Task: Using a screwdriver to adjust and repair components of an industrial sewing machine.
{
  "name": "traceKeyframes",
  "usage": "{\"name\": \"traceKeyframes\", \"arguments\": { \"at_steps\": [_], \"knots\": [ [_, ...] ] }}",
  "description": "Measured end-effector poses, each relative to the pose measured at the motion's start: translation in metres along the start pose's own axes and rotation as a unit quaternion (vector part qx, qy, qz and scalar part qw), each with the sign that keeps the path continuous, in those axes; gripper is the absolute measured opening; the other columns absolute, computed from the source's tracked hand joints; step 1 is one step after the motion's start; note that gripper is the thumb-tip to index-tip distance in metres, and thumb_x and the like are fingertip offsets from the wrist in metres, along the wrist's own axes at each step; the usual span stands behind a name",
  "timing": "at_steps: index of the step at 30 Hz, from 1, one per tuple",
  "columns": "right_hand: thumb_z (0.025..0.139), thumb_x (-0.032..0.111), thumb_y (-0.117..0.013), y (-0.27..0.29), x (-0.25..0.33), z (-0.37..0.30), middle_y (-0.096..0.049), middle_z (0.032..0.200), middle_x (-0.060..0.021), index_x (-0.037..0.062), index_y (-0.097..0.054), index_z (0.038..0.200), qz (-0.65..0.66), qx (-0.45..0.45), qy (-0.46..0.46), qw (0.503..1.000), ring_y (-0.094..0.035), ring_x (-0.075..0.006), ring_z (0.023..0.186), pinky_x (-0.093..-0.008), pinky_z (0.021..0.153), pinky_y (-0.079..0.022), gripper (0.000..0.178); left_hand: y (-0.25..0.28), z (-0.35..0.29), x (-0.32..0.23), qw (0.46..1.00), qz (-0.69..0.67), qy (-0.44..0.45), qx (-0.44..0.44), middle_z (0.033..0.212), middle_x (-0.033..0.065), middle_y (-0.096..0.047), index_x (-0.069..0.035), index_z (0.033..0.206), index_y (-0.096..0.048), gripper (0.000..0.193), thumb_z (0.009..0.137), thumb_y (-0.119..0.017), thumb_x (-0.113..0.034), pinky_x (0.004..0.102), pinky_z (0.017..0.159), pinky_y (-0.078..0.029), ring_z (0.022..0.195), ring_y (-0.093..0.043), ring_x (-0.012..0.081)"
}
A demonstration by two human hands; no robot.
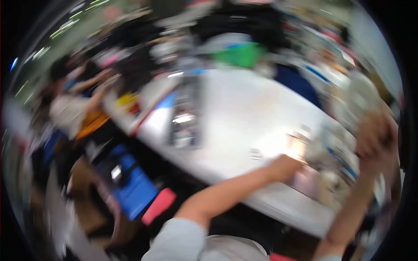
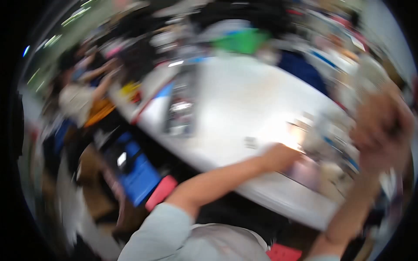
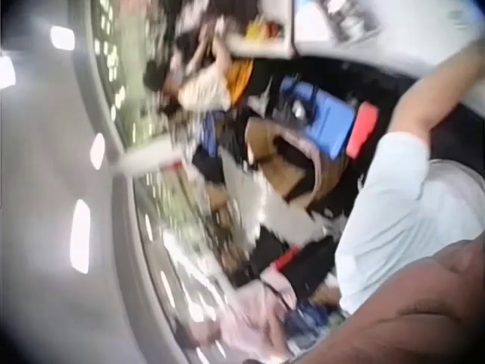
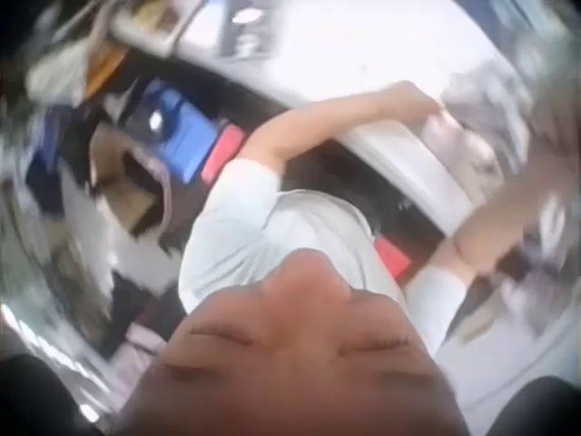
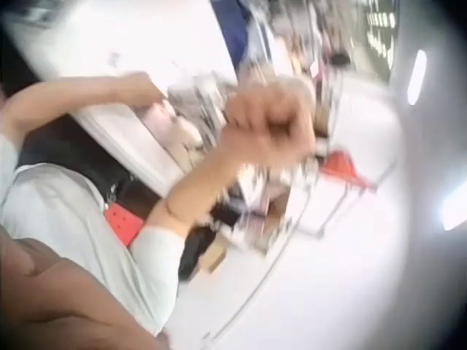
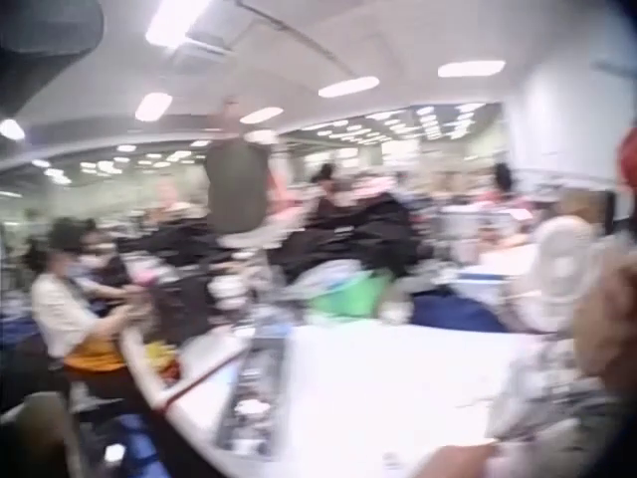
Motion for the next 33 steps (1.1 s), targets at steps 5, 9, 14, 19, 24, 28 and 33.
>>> {"name": "traceKeyframes", "arguments": {
  "at_steps": [5, 9, 14, 19, 24, 28, 33],
  "knots": [
    [0.098, 0.039, -0.055, -0.078, -0.003, 0.046, -0.034, 0.049, -0.0006, 0.0120, -0.041, 0.068, -0.029, 0.147, -0.083, 0.985, -0.030, -0.0107, 0.036, -0.0284, 0.033, -0.025, 0.043, 0.039, 0.002, -0.039, 0.998, 0.032, -0.037, -0.024, 0.077, 0.0154, -0.069, -0.012, 0.099, -0.075, 0.018, 0.094, -0.066, -0.027, 0.0480, 0.063, -0.053, 0.071, -0.068, 0.0378],
    [0.101, 0.044, -0.048, -0.092, -0.009, 0.046, -0.035, 0.047, -0.0033, 0.0075, -0.042, 0.065, -0.092, 0.059, -0.112, 0.988, -0.028, -0.0109, 0.037, -0.0299, 0.034, -0.021, 0.052, 0.038, 0.005, -0.037, 0.996, 0.023, -0.072, -0.056, 0.074, 0.0155, -0.070, -0.008, 0.094, -0.077, 0.019, 0.094, -0.072, -0.026, 0.0415, 0.061, -0.053, 0.066, -0.068, 0.0339],
    [0.103, 0.034, -0.045, -0.105, 0.025, 0.034, -0.053, 0.065, -0.0050, 0.0026, -0.054, 0.073, -0.347, 0.028, -0.148, 0.926, -0.056, -0.0161, 0.065, -0.0282, 0.063, -0.045, 0.044, 0.036, 0.000, -0.049, 0.994, -0.029, -0.072, -0.072, 0.072, 0.0128, -0.070, -0.006, 0.095, -0.077, 0.011, 0.095, -0.073, -0.016, 0.0351, 0.059, -0.053, 0.062, -0.069, 0.0272],
    [0.100, 0.028, -0.049, -0.094, 0.000, 0.031, -0.047, 0.057, -0.0049, 0.0048, -0.049, 0.077, -0.196, -0.056, -0.022, 0.979, -0.041, -0.0128, 0.046, -0.0283, 0.044, -0.032, 0.033, 0.039, -0.002, -0.042, 0.993, -0.032, -0.077, -0.078, 0.072, 0.0133, -0.071, -0.005, 0.096, -0.077, 0.014, 0.097, -0.070, -0.016, 0.0356, 0.058, -0.054, 0.063, -0.070, 0.0269],
    [0.097, 0.041, -0.046, -0.085, -0.016, 0.042, -0.039, 0.051, -0.0028, 0.0063, -0.048, 0.074, 0.001, 0.136, -0.141, 0.981, -0.031, -0.0105, 0.038, -0.0287, 0.037, -0.026, 0.042, 0.038, -0.009, -0.041, 0.995, -0.039, -0.049, -0.078, 0.078, 0.0142, -0.074, -0.003, 0.094, -0.076, 0.015, 0.095, -0.073, -0.017, 0.0363, 0.058, -0.055, 0.067, -0.073, 0.0271],
    [0.093, 0.044, -0.046, -0.076, -0.007, 0.041, -0.039, 0.049, -0.0029, 0.0069, -0.045, 0.071, 0.019, 0.154, -0.149, 0.977, -0.029, -0.0098, 0.038, -0.0284, 0.034, -0.023, 0.044, 0.055, -0.011, -0.059, 0.992, 0.000, -0.067, -0.102, 0.073, 0.0085, -0.072, -0.006, 0.096, -0.075, 0.011, 0.087, -0.077, -0.012, 0.0353, 0.061, -0.053, 0.063, -0.067, 0.0237],
    [0.095, 0.047, -0.047, -0.086, -0.008, 0.044, -0.041, 0.048, -0.0050, 0.0067, -0.044, 0.067, 0.000, 0.162, -0.114, 0.980, -0.033, -0.0106, 0.037, -0.0282, 0.033, -0.025, 0.049, 0.115, -0.006, -0.084, 0.950, -0.072, -0.119, -0.281, 0.095, 0.0124, -0.070, 0.001, 0.103, -0.066, 0.010, 0.093, -0.063, -0.002, 0.0335, 0.074, -0.050, 0.079, -0.064, 0.0215]
  ]
}}
Point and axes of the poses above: each hand's wrist, its own z-axis towards the middle knuckle, its own y-axis out of the back of the hand, x = y × z, the point moved 3 cm from there along z, towards the middle knuckle
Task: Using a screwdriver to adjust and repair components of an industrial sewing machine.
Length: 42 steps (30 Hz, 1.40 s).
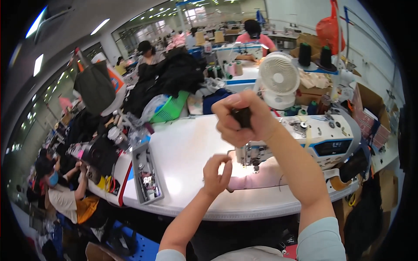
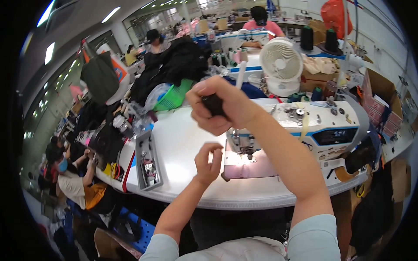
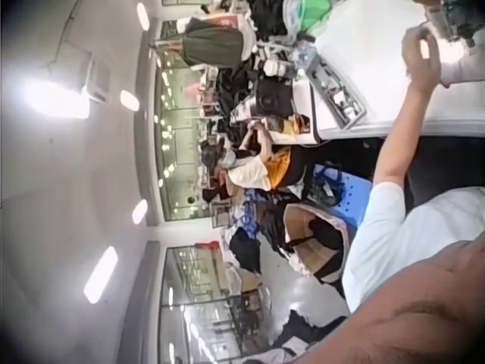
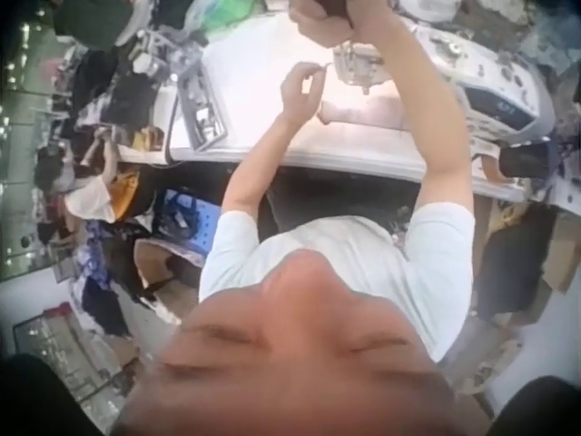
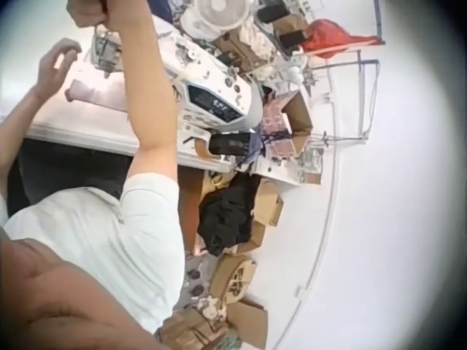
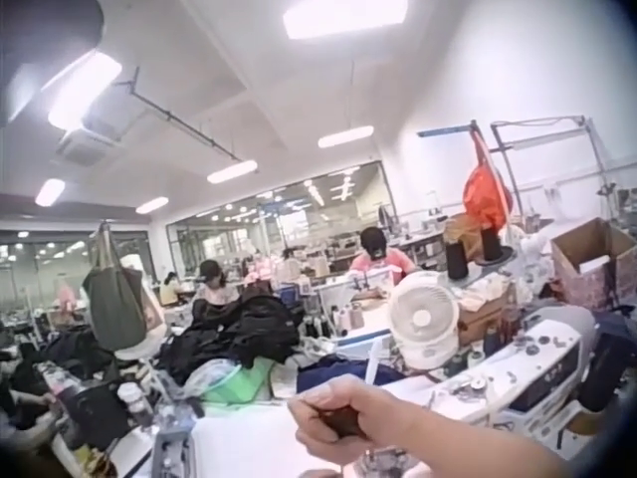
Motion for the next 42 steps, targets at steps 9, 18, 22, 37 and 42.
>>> {"name": "traceKeyframes", "arguments": {
  "at_steps": [9, 18, 22, 37, 42],
  "knots": [
    [0.105, 0.044, -0.044, 0.000, 0.002, -0.008, -0.043, 0.045, -0.0043, 0.0102, -0.043, 0.059, -0.068, -0.030, 0.163, 0.984, -0.041, -0.0156, 0.037, -0.0263, 0.037, -0.040, 0.057, -0.011, 0.081, -0.063, 0.973, -0.205, 0.035, 0.095, 0.101, 0.0118, -0.072, 0.003, 0.110, -0.064, 0.012, 0.104, -0.058, -0.005, 0.0335, 0.081, -0.056, 0.095, -0.070, 0.0174],
    [0.107, 0.044, -0.038, 0.001, 0.008, -0.007, -0.045, 0.050, -0.0060, 0.0101, -0.041, 0.063, -0.156, -0.033, 0.127, 0.979, -0.041, -0.0170, 0.043, -0.0298, 0.046, -0.042, 0.056, -0.003, 0.084, -0.068, 0.974, -0.203, -0.054, 0.089, 0.082, 0.0125, -0.067, -0.003, 0.091, -0.065, 0.006, 0.094, -0.065, -0.008, 0.0437, 0.078, -0.049, 0.083, -0.061, 0.0353],
    [0.105, 0.036, -0.051, 0.008, 0.011, -0.024, -0.047, 0.066, -0.0025, 0.0083, -0.057, 0.099, -0.217, -0.298, 0.109, 0.923, -0.045, -0.0133, 0.055, -0.0276, 0.052, -0.039, 0.029, -0.003, 0.079, -0.058, 0.984, -0.163, -0.034, 0.065, 0.079, 0.0128, -0.066, -0.004, 0.085, -0.067, 0.008, 0.093, -0.066, -0.007, 0.0414, 0.075, -0.050, 0.079, -0.063, 0.0331],
    [0.106, 0.033, -0.052, 0.036, 0.015, -0.021, -0.040, 0.068, 0.0042, 0.0134, -0.046, 0.094, 0.034, 0.106, 0.023, 0.993, -0.047, -0.0095, 0.061, -0.0304, 0.061, -0.046, 0.024, -0.001, 0.091, -0.064, 0.967, -0.217, 0.047, 0.128, 0.099, 0.0218, -0.072, 0.001, 0.104, -0.068, 0.015, 0.093, -0.067, -0.009, 0.0410, 0.083, -0.054, 0.091, -0.071, 0.0350],
    [0.110, 0.034, -0.043, 0.006, 0.013, 0.008, -0.037, 0.049, 0.0062, 0.0101, -0.045, 0.087, -0.060, 0.068, 0.058, 0.994, -0.034, -0.0082, 0.036, -0.0253, 0.039, -0.034, 0.033, 0.014, 0.098, -0.057, 0.964, -0.192, 0.077, 0.165, 0.085, 0.0164, -0.072, 0.000, 0.098, -0.070, 0.012, 0.095, -0.069, -0.012, 0.0354, 0.074, -0.055, 0.079, -0.070, 0.0264]
  ]
}}
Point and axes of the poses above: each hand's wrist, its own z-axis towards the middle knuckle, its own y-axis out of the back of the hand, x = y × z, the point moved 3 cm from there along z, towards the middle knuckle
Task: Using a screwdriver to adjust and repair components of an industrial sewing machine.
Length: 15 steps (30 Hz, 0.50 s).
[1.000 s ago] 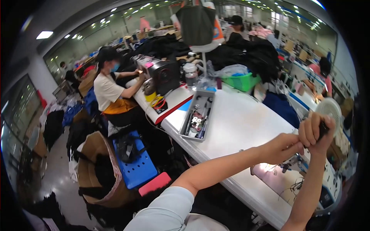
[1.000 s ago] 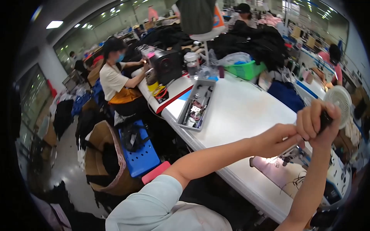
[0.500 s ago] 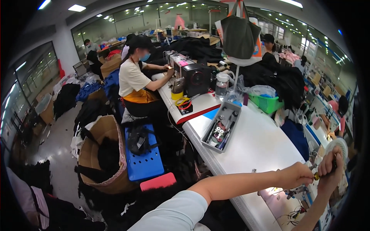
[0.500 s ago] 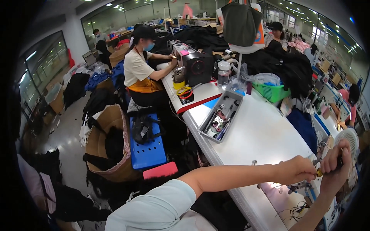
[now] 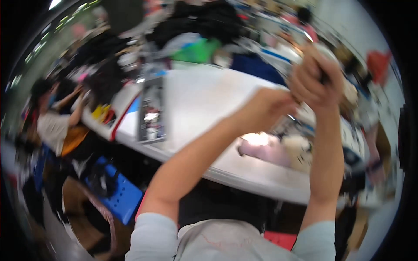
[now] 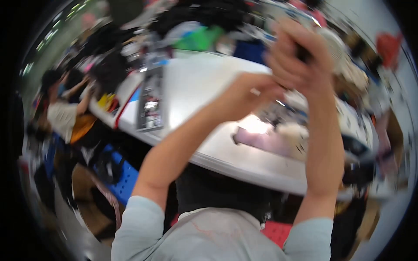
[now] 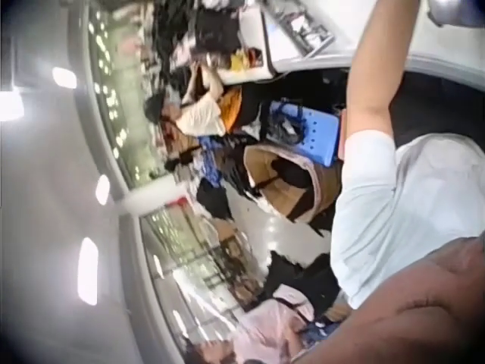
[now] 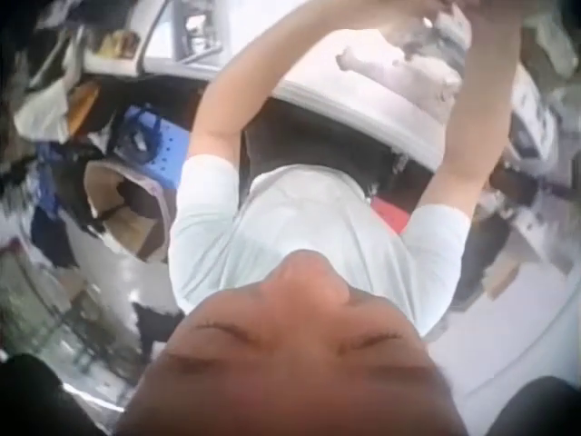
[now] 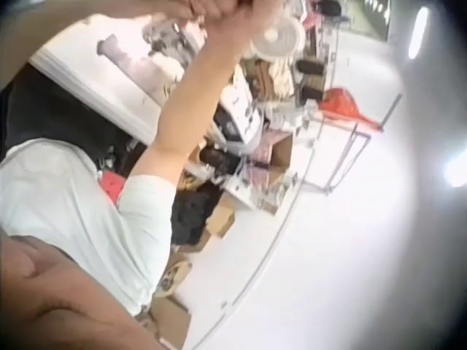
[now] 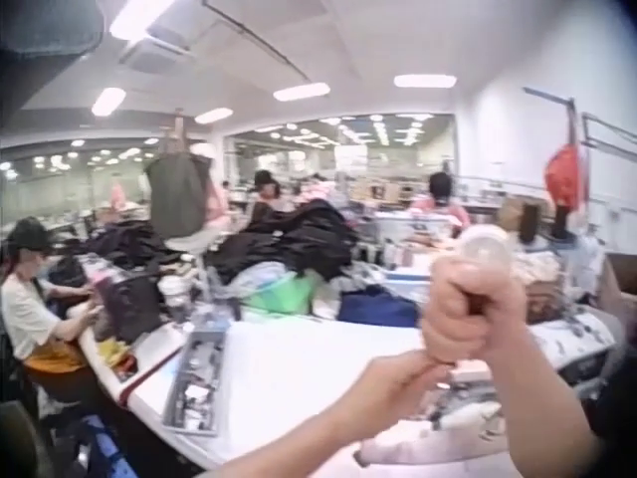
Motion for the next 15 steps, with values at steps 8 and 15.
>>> {"name": "traceKeyframes", "arguments": {
  "at_steps": [8, 15],
  "knots": [
    [0.105, 0.026, -0.051, -0.019, 0.006, -0.014, -0.053, 0.066, -0.0053, 0.0033, -0.057, 0.083, -0.207, -0.146, 0.216, 0.943, -0.049, -0.0111, 0.056, -0.0272, 0.051, -0.042, 0.032, -0.014, -0.001, 0.005, 0.999, -0.049, -0.016, -0.007, 0.082, 0.0019, -0.072, 0.000, 0.107, -0.075, 0.013, 0.100, -0.068, -0.008, 0.0250, 0.070, -0.052, 0.076, -0.062, 0.0077],
    [0.100, 0.033, -0.041, -0.022, -0.007, 0.001, -0.044, 0.048, -0.0069, 0.0015, -0.054, 0.075, 0.151, -0.098, 0.003, 0.984, -0.035, -0.0145, 0.037, -0.0294, 0.033, -0.032, 0.042, -0.011, -0.010, 0.003, 0.999, -0.008, -0.026, -0.034, 0.080, 0.0018, -0.072, 0.000, 0.105, -0.075, 0.012, 0.098, -0.071, -0.009, 0.0253, 0.066, -0.051, 0.070, -0.061, 0.0084]
  ]
}}
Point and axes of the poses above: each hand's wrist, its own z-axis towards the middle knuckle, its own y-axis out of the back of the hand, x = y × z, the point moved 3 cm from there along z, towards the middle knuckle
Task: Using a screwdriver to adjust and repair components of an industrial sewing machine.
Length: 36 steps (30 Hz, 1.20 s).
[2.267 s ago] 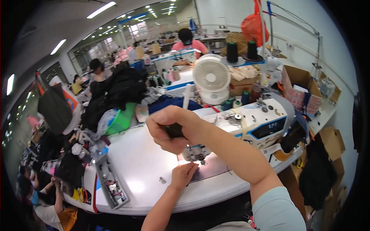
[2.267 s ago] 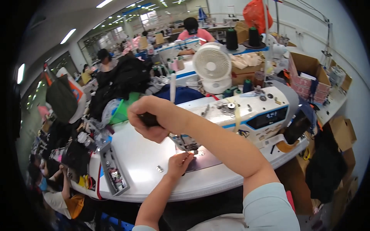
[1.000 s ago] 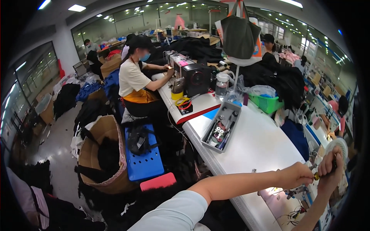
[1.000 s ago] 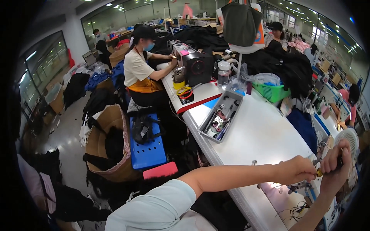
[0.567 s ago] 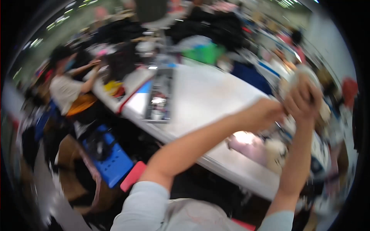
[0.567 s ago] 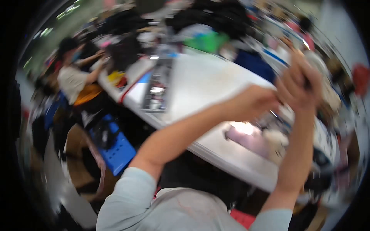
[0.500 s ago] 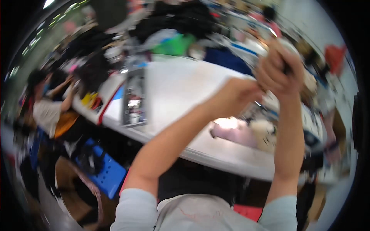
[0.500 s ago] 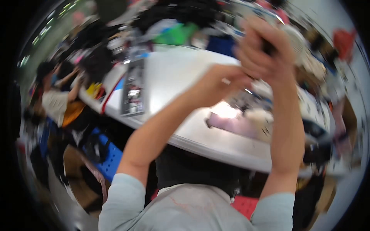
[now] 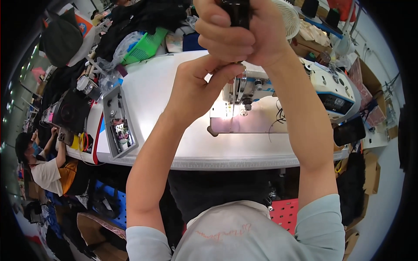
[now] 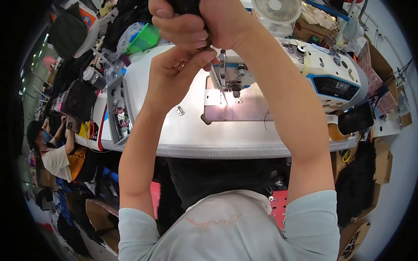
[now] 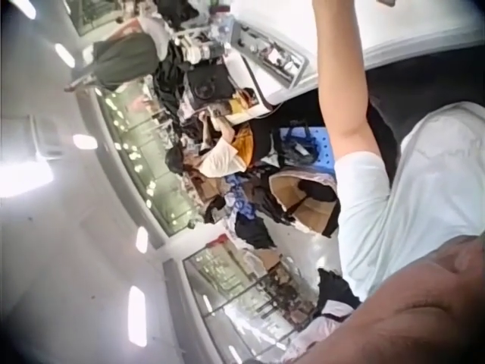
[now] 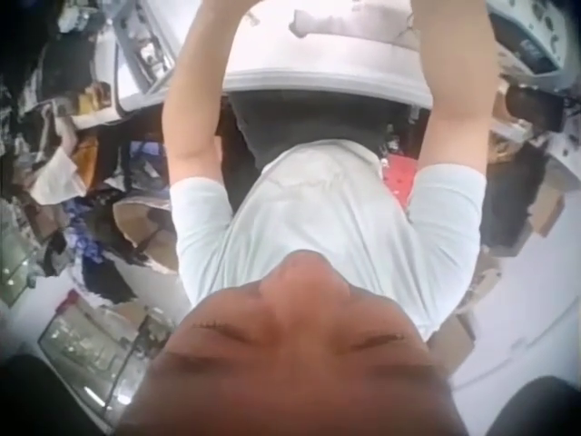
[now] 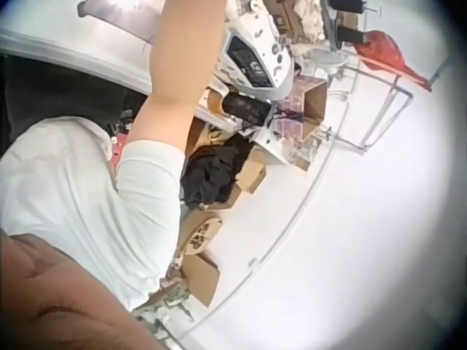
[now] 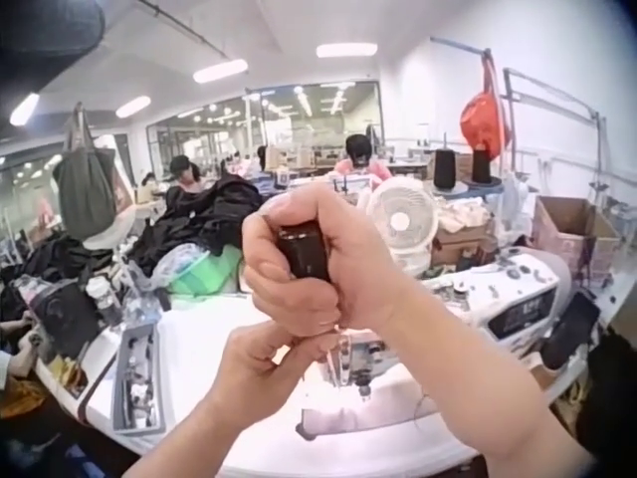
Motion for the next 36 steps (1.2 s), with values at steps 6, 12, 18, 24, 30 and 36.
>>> {"name": "traceKeyframes", "arguments": {
  "at_steps": [6, 12, 18, 24, 30, 36],
  "knots": [
    [0.105, 0.046, -0.041, -0.026, -0.004, -0.012, -0.057, 0.058, -0.0084, -0.0005, -0.060, 0.082, -0.344, -0.431, 0.129, 0.824, -0.048, -0.0152, 0.044, -0.0274, 0.043, -0.040, 0.055, 0.007, 0.000, 0.003, 0.999, 0.050, 0.016, -0.009, 0.079, 0.0024, -0.072, 0.000, 0.101, -0.075, 0.009, 0.096, -0.072, -0.008, 0.0255, 0.065, -0.051, 0.069, -0.061, 0.0088],
    [0.106, 0.055, -0.035, -0.003, -0.006, -0.017, -0.051, 0.054, -0.0043, 0.0033, -0.059, 0.078, -0.235, -0.228, 0.162, 0.931, -0.042, -0.0123, 0.040, -0.0252, 0.039, -0.036, 0.064, -0.001, 0.002, 0.003, 0.999, 0.019, -0.035, -0.015, 0.078, 0.0016, -0.071, -0.001, 0.099, -0.074, 0.010, 0.094, -0.076, -0.009, 0.0244, 0.062, -0.048, 0.068, -0.060, 0.0076],
    [0.102, 0.047, -0.040, 0.006, -0.011, -0.002, -0.048, 0.051, -0.0056, 0.0018, -0.059, 0.078, 0.048, 0.016, -0.020, 0.999, -0.039, -0.0139, 0.038, -0.0276, 0.036, -0.035, 0.055, -0.001, -0.002, 0.001, 0.997, 0.066, -0.028, -0.026, 0.077, -0.0007, -0.068, -0.003, 0.102, -0.073, 0.017, 0.091, -0.081, -0.012, 0.0241, 0.062, -0.046, 0.070, -0.059, 0.0071],
    [0.102, 0.041, -0.046, 0.012, 0.004, -0.011, -0.059, 0.065, -0.0086, -0.0002, -0.062, 0.084, -0.288, -0.077, 0.210, 0.931, -0.055, -0.0155, 0.054, -0.0300, 0.047, -0.044, 0.048, -0.006, 0.000, 0.000, 0.999, 0.026, 0.029, -0.009, 0.077, 0.0024, -0.070, 0.000, 0.093, -0.067, 0.018, 0.089, -0.082, -0.009, 0.0246, 0.066, -0.050, 0.073, -0.063, 0.0070],
    [0.106, 0.045, -0.042, -0.023, -0.018, -0.012, -0.043, 0.051, -0.0038, 0.0051, -0.053, 0.073, -0.280, -0.347, 0.182, 0.876, -0.038, -0.0129, 0.041, -0.0257, 0.039, -0.033, 0.053, 0.000, -0.003, 0.003, 0.999, 0.032, 0.011, -0.022, 0.077, 0.0018, -0.067, 0.000, 0.095, -0.067, 0.020, 0.089, -0.082, -0.011, 0.0253, 0.066, -0.050, 0.071, -0.060, 0.0076],
    [0.106, 0.046, -0.042, 0.002, -0.002, -0.008, -0.042, 0.052, -0.0028, 0.0056, -0.052, 0.071, -0.062, -0.045, 0.030, 0.997, -0.038, -0.0123, 0.043, -0.0251, 0.039, -0.032, 0.054, -0.007, 0.003, -0.004, 0.998, 0.045, -0.016, -0.029, 0.080, 0.0005, -0.065, -0.001, 0.104, -0.070, 0.018, 0.093, -0.078, -0.013, 0.0256, 0.067, -0.049, 0.070, -0.056, 0.0084]
  ]
}}
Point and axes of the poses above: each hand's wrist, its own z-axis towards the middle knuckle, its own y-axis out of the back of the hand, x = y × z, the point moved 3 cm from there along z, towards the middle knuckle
